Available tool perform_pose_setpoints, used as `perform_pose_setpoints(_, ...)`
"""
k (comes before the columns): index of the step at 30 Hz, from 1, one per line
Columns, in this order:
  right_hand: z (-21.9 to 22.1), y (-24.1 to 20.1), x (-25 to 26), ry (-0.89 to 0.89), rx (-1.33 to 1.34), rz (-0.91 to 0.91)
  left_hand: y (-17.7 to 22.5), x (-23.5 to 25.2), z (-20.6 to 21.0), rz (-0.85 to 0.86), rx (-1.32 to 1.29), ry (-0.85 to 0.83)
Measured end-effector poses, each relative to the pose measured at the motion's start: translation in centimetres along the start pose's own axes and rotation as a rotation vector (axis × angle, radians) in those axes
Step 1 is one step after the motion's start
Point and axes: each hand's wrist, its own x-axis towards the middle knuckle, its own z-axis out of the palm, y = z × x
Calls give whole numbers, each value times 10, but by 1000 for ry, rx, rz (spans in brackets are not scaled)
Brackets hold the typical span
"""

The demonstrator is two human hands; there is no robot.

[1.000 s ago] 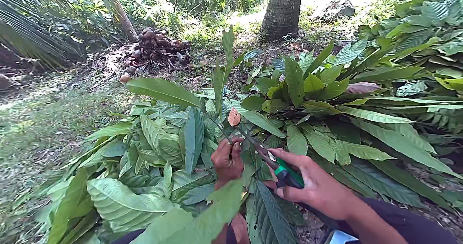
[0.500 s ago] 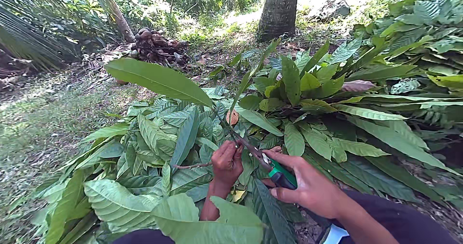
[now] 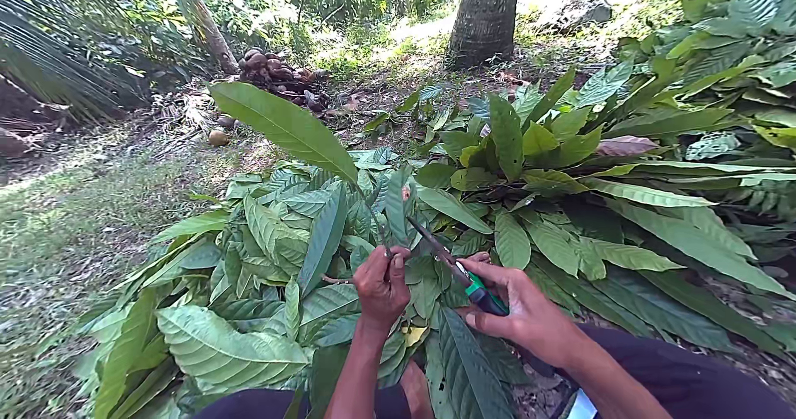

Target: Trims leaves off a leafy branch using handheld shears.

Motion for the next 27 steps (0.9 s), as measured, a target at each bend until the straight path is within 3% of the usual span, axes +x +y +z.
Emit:
perform_pose_setpoints(6,7,-2,9,-46,-91,8,10,-4,-39,-213,-337,168)
perform_pose_setpoints(11,13,-10,15,-59,-142,-17,20,2,-66,-302,-575,120)
perform_pose_setpoints(18,24,1,19,-153,54,-269,41,26,-84,-508,-730,82)
perform_pose_setpoints(27,23,-2,22,-197,168,-290,49,30,-92,-664,-851,1)
